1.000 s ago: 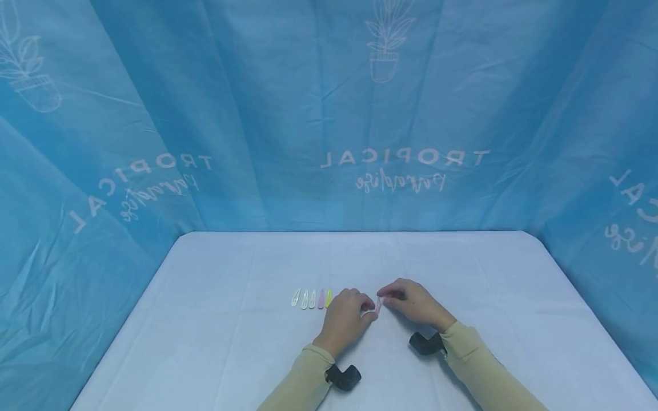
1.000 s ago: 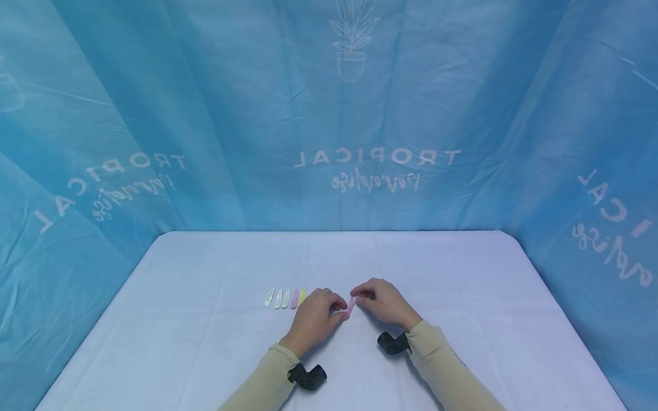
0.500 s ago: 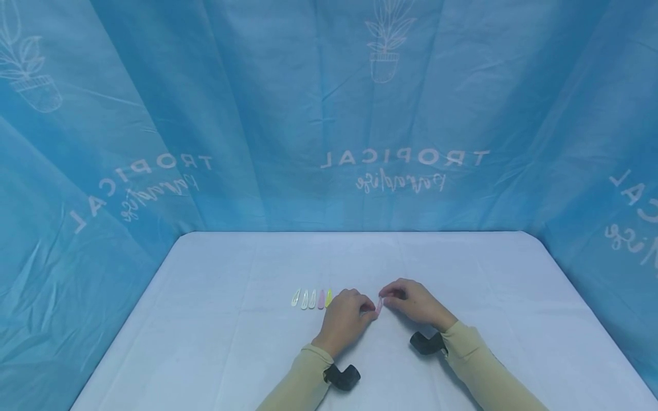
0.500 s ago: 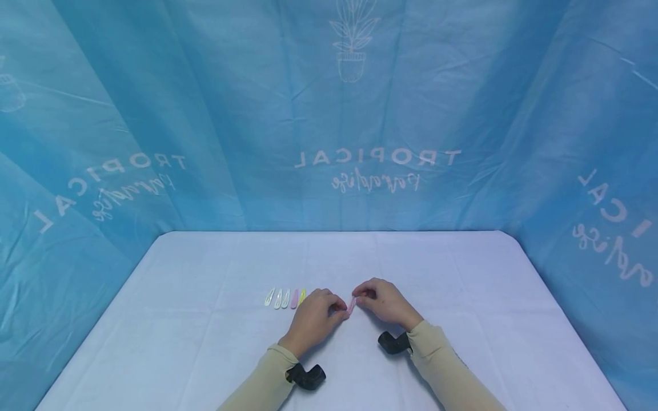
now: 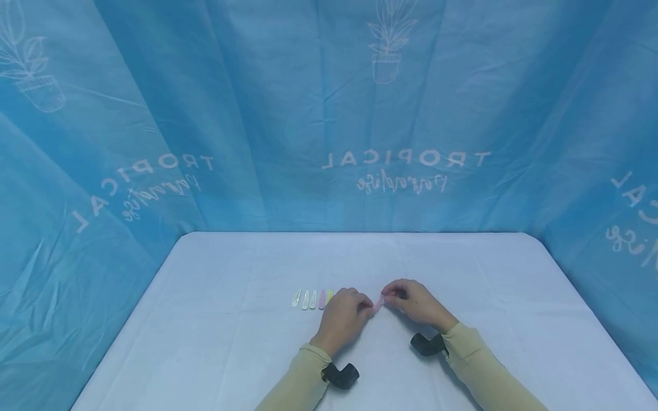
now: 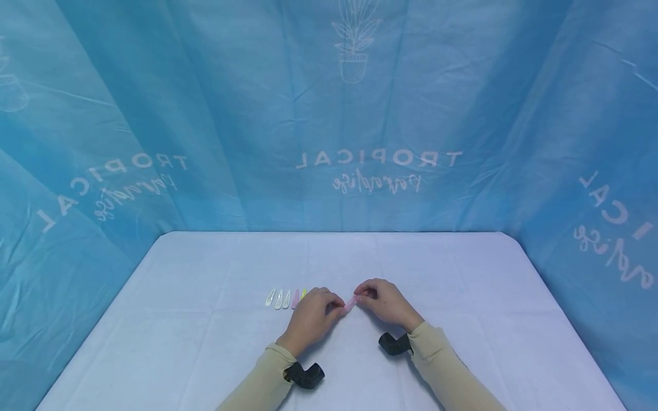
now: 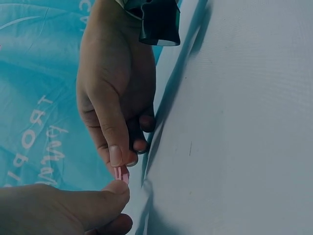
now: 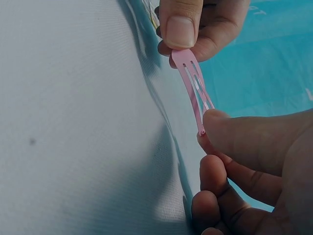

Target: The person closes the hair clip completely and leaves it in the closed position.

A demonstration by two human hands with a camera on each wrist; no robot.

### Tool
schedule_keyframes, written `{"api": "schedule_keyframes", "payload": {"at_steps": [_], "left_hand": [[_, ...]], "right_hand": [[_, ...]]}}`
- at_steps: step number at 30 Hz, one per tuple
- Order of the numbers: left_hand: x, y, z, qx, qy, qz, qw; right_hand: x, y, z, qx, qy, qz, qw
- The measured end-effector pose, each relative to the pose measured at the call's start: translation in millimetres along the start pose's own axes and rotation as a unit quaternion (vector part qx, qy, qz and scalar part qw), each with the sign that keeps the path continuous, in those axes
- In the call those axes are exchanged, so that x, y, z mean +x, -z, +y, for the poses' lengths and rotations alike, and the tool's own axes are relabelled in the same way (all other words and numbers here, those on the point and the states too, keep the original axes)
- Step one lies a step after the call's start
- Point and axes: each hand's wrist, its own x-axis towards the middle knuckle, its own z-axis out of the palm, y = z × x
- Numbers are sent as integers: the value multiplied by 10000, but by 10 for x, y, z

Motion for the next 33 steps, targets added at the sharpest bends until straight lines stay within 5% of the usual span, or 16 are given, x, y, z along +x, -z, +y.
{"api": "schedule_keyframes", "payload": {"at_steps": [33], "left_hand": [[33,112,-58,-230,443,37,9987]], "right_hand": [[-5,-21,-60,157,0,237,9996]]}}
